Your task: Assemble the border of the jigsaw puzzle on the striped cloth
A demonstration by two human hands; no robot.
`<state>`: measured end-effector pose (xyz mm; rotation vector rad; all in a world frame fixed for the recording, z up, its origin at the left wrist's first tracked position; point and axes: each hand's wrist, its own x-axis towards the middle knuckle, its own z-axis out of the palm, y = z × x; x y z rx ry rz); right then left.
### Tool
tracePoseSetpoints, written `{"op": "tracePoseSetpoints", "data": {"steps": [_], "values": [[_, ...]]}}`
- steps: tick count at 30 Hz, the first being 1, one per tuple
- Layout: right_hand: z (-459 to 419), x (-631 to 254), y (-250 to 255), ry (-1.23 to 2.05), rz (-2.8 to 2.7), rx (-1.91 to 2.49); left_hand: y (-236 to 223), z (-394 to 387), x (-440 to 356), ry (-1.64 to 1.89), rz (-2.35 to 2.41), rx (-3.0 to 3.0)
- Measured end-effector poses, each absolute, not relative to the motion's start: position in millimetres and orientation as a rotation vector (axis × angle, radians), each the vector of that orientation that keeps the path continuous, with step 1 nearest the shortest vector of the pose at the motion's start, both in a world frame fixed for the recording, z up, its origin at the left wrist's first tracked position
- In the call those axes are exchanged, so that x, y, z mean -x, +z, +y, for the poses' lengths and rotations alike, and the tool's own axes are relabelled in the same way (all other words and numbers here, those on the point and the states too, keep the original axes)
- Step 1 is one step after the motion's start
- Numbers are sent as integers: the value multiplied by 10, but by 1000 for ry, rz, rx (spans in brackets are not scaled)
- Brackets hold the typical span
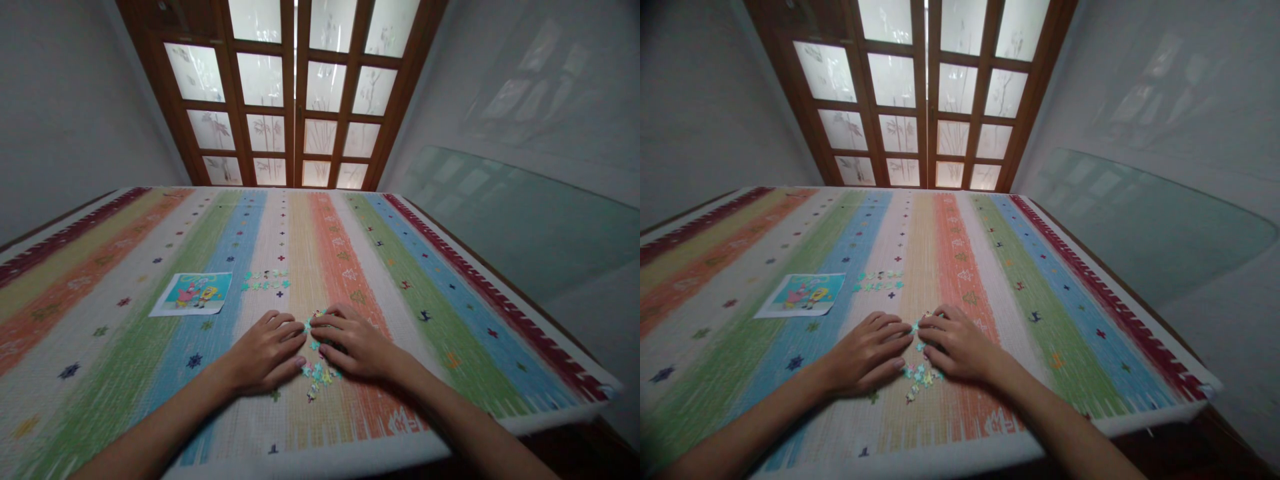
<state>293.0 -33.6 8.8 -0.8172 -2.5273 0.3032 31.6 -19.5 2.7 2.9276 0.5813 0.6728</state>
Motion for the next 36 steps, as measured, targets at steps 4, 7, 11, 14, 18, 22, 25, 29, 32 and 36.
{"op": "tracePoseSetpoints", "data": {"steps": [4, 7, 11, 14, 18, 22, 25, 29, 32, 36], "values": [[-339, -2923, 77, 277, -2536, 806, 48, -187, -310, 661, 644, -2934], [-344, -2918, 63, 261, -2554, 829, 61, -181, -314, 694, 689, -2938], [-359, -2906, 52, 272, -2571, 856, 67, -170, -320, 702, 802, -2952], [-371, -2896, 46, 269, -2575, 856, 66, -170, -318, 700, 852, -2960], [-378, -2879, 51, 285, -2590, 862, 62, -192, -316, 708, 813, -2937], [-376, -2874, 61, 290, -2583, 890, 55, -209, -312, 681, 868, -2930], [-379, -2876, 54, 281, -2583, 841, 54, -207, -308, 658, 927, -2943], [-402, -2856, 41, 298, -2645, 717, 53, -212, -311, 661, 856, -2920], [-421, -2827, 36, 332, -2708, 691, 52, -232, -318, 673, 811, -2887], [-430, -2811, 14, 364, -2709, 701, 56, -256, -324, 647, 890, -2910]]}}
